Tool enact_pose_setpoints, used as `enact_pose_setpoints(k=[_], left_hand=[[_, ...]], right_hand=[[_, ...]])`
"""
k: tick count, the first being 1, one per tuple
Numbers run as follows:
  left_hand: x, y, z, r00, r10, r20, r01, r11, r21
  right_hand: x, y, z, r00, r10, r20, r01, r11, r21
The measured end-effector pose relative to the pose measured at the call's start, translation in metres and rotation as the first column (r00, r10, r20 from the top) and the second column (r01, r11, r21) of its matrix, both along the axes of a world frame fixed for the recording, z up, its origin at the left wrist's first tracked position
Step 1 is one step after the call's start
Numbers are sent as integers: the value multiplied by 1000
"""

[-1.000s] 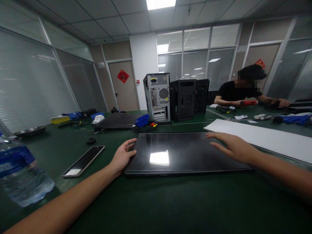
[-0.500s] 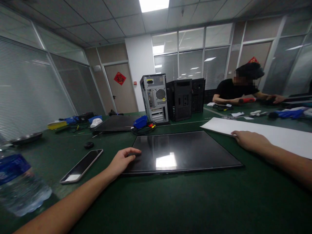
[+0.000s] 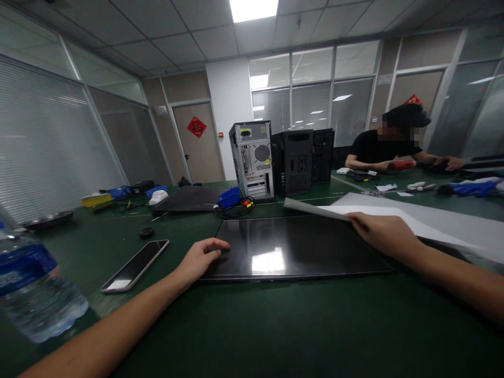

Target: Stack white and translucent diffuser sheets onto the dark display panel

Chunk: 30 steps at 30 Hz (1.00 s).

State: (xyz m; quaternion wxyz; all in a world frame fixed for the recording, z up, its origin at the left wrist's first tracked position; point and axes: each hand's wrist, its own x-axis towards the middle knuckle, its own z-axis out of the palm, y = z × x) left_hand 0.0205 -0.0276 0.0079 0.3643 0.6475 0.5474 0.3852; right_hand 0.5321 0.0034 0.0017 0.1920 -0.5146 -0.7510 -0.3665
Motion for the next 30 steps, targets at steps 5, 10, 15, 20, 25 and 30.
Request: enact_pose_setpoints(k=[5, 10, 15, 20, 25, 30], left_hand=[[-1, 0, 0, 1000, -8, -1, 8, 1000, 4], [1, -1, 2, 1000, 22, -11, -22, 1000, 2], [2, 1, 0, 999, 36, -17, -36, 999, -17], [1, 2, -2, 1000, 22, 8, -22, 1000, -6], [-2, 4, -6, 999, 8, -43, -6, 999, 53], [-5, 6, -11, 997, -10, -75, 18, 994, 108]], right_hand=[[-38, -26, 8, 945, 325, 38, -317, 939, -134], [-64, -52, 20, 823, 544, -164, -552, 697, -457], [-64, -47, 17, 868, 442, -225, -492, 712, -500], [-56, -33, 9, 958, 249, -143, -285, 766, -577], [-64, -39, 9, 967, 208, -150, -256, 777, -574], [-80, -56, 16, 955, 260, -140, -292, 768, -570]])
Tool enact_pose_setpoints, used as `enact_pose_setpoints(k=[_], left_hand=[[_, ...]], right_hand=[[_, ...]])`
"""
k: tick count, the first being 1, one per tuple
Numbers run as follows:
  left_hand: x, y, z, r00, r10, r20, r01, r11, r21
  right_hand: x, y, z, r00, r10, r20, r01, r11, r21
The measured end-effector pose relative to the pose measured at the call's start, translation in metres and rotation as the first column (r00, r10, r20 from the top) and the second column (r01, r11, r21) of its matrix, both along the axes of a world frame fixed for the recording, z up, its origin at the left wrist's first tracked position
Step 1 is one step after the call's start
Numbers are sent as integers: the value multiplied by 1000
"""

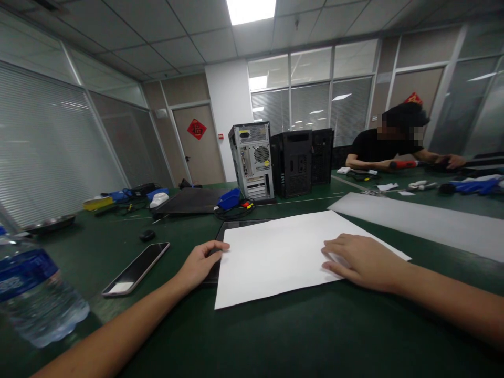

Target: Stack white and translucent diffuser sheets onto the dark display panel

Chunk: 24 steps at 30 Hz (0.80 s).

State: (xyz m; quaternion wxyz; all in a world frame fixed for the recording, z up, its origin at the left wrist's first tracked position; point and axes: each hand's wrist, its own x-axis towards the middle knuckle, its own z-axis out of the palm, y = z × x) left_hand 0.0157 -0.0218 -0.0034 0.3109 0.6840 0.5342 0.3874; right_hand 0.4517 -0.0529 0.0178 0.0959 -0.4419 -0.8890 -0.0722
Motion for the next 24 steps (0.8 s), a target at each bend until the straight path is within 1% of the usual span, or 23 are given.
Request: enact_pose_setpoints(k=[3, 5, 13, 19, 22, 24], left_hand=[[0, 1, -1, 1000, 14, -17, -14, 1000, -18], [-1, 2, -2, 999, 19, -40, -19, 1000, -19], [-5, 4, -5, 998, 10, -57, -10, 1000, -6], [-7, 5, -8, 998, 9, -67, -9, 1000, -2], [-9, 6, -10, 997, 6, -71, -7, 1000, -13], [-10, 6, -10, 998, 4, -58, -5, 1000, -13]], right_hand=[[-6, -9, 3, 998, 55, 24, -55, 998, -3], [-9, -12, 3, 997, 70, 39, -70, 998, 0], [-9, -11, 0, 995, 76, 62, -75, 997, -14], [-19, -14, -5, 999, 27, 33, -28, 1000, 10], [-20, -15, -6, 999, 19, 28, -18, 1000, -20], [-18, -14, -7, 998, 59, 32, -57, 997, -55]])
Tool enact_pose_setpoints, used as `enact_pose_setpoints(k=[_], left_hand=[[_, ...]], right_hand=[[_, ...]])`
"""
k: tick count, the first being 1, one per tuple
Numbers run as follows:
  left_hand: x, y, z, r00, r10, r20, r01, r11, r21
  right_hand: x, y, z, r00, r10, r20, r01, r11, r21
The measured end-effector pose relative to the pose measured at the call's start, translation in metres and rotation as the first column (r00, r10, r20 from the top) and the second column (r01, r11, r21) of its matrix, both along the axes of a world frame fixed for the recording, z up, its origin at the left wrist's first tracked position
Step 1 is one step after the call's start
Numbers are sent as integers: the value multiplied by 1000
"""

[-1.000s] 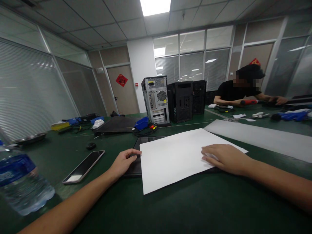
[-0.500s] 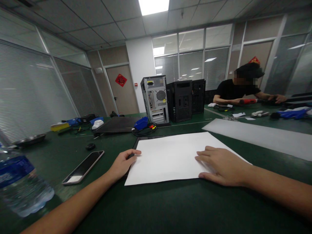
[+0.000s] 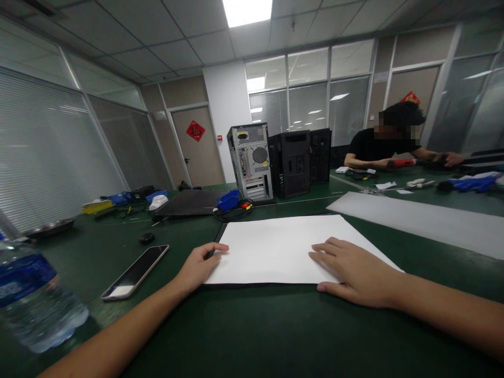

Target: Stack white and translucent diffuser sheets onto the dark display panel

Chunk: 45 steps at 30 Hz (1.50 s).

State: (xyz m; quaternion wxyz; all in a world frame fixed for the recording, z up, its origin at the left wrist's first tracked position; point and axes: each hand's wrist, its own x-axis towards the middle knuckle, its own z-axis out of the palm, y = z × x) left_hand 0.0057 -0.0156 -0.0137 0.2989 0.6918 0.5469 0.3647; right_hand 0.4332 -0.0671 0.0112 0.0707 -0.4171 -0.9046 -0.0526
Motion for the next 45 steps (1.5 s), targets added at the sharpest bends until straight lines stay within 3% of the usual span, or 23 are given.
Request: enact_pose_setpoints(k=[9, 21, 29, 34, 39, 45], left_hand=[[7, -10, 14, 990, -25, 135, 38, 995, -97], [5, -3, 7, 966, -44, 255, 62, 996, -63], [17, -13, 19, 947, 125, 296, -108, 991, -75], [14, -10, 16, 917, 237, 320, -218, 972, -92], [10, -6, 12, 899, 261, 353, -256, 965, -62], [10, -6, 13, 922, 258, 290, -250, 966, -63]], right_hand=[[4, 4, 1, 994, 66, -85, -72, 995, -67], [6, 9, 4, 992, 61, -112, -76, 987, -139], [12, 14, 2, 987, 123, -105, -134, 986, -97], [18, 18, -1, 984, 155, -84, -163, 982, -93], [20, 18, 1, 980, 167, -109, -177, 980, -86], [21, 21, 11, 986, 115, -122, -135, 975, -177]])
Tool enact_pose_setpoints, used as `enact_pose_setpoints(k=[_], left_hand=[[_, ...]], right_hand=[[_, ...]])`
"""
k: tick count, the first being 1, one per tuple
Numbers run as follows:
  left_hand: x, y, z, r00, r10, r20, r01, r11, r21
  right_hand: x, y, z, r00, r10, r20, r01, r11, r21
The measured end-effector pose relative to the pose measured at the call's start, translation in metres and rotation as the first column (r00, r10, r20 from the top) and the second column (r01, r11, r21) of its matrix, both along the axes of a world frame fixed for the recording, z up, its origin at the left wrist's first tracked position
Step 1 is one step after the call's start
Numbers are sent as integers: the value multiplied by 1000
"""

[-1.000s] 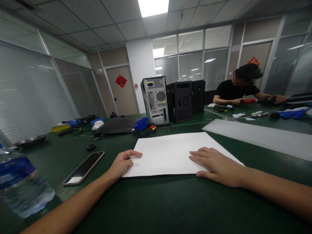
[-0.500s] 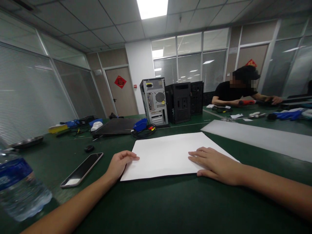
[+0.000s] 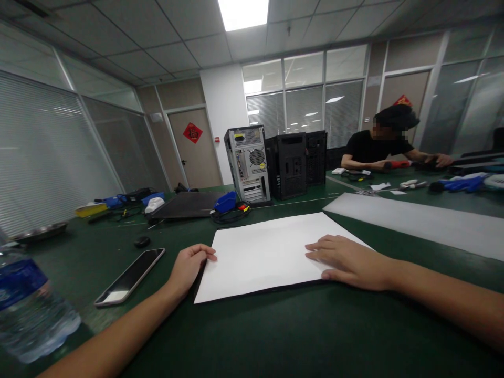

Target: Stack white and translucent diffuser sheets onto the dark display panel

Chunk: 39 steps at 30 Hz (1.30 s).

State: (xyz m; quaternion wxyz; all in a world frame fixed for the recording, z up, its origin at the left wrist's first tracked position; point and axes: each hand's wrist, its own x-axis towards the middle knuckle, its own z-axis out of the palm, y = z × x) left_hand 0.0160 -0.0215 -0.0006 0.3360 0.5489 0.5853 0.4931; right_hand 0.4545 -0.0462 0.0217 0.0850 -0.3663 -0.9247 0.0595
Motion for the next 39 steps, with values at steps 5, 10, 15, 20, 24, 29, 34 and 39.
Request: enact_pose_setpoints(k=[5, 10, 15, 20, 24, 29, 34, 39], left_hand=[[-1, 0, -1, 1000, -9, -16, 9, 1000, -22], [0, 0, 0, 998, -15, -61, 14, 1000, -27], [0, -1, 1, 994, -30, -107, 29, 1000, -11], [-1, -1, -1, 993, -34, -115, 35, 999, 1], [-2, 0, -2, 992, -45, -117, 46, 999, 11], [-3, -1, 0, 991, -53, -125, 55, 998, 12], [-1, -1, 2, 990, -45, -131, 46, 999, 8], [0, 1, 1, 991, -38, -129, 40, 999, 12]], right_hand=[[42, 36, -6, 978, -198, -59, 203, 975, 91], [131, 79, -23, 795, -606, 3, 587, 771, 249], [189, 91, -31, 620, -784, 40, 774, 619, 133], [193, 94, -35, 556, -828, 72, 820, 561, 112], [183, 95, -38, 532, -840, 102, 830, 542, 130], [173, 90, -37, 541, -833, 117, 820, 553, 145], [167, 90, -38, 529, -835, 149, 823, 548, 152], [164, 94, -41, 469, -864, 183, 852, 498, 165]])
